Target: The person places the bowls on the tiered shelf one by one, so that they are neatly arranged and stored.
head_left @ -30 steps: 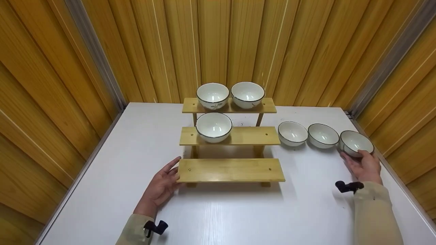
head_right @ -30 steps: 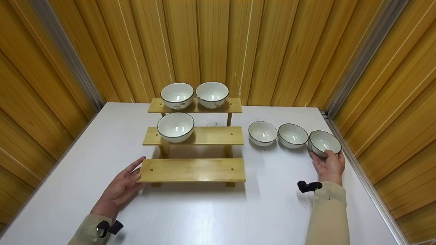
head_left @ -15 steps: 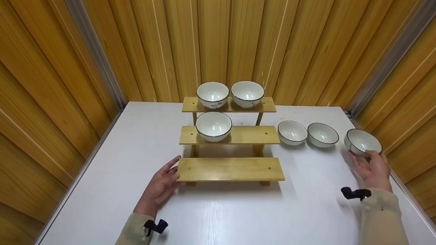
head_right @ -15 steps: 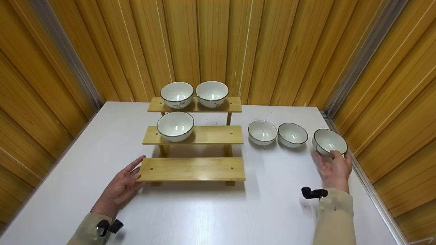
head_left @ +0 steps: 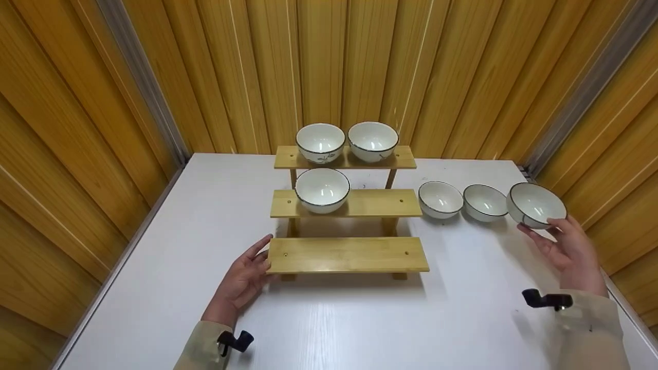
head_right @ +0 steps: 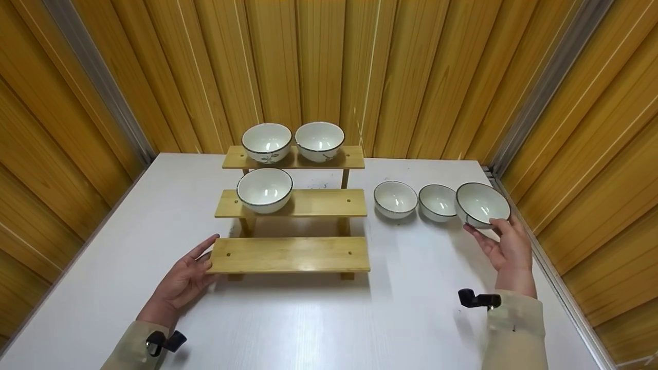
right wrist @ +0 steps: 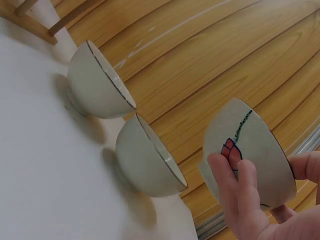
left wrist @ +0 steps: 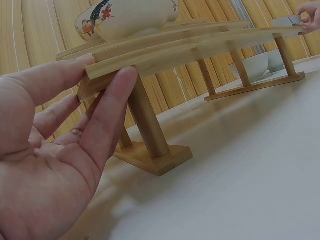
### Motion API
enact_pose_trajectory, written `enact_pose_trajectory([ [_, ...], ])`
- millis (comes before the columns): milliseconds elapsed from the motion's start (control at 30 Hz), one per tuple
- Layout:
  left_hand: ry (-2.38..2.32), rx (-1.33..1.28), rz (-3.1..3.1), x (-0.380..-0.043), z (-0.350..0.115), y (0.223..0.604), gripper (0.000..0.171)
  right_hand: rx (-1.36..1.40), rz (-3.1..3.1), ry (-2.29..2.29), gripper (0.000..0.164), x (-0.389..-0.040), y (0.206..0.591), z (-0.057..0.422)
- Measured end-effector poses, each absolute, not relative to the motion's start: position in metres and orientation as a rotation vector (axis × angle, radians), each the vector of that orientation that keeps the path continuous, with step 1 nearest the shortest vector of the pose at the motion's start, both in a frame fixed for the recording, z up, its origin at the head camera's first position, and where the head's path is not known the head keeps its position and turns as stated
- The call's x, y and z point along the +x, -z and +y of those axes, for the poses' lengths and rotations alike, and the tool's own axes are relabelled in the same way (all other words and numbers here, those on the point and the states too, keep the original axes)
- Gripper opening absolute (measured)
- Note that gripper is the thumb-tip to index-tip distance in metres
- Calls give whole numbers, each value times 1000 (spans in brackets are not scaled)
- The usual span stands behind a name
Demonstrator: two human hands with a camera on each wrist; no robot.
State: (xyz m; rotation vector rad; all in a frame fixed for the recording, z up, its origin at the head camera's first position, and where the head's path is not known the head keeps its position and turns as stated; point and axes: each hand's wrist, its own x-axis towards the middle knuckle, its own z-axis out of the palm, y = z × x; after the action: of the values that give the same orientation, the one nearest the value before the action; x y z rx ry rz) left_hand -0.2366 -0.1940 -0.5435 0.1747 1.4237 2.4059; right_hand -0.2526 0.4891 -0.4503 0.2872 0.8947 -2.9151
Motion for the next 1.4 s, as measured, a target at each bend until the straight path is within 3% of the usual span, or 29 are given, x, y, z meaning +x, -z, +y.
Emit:
enact_pose_trajectory([
  [100, -2412, 158, 1418, -237, -194, 543, 74, 211, 895, 2862, 41, -252, 444, 483],
  [167, -2416, 148, 1413, -237, -193, 543, 74, 153, 911, 2832, 40, -252, 440, 478],
  [433, -2420, 147, 1403, -236, -194, 544, 73, -135, 1140, 2683, 48, -257, 431, 448],
  [567, -2420, 162, 1398, -236, -194, 544, 74, -69, 1254, 2636, 49, -259, 425, 431],
  [800, -2424, 160, 1400, -236, -194, 545, 75, -23, 1392, 2516, 72, -265, 415, 397],
  [1033, -2418, 149, 1412, -236, -195, 546, 74, 0, 1549, 2429, 59, -272, 407, 360],
  [1233, -2407, 166, 1419, -236, -195, 544, 73, 79, 1667, 2320, 77, -281, 399, 328],
  [1400, -2398, 196, 1423, -237, -196, 543, 73, 27, 1689, 2273, 73, -289, 396, 304],
])
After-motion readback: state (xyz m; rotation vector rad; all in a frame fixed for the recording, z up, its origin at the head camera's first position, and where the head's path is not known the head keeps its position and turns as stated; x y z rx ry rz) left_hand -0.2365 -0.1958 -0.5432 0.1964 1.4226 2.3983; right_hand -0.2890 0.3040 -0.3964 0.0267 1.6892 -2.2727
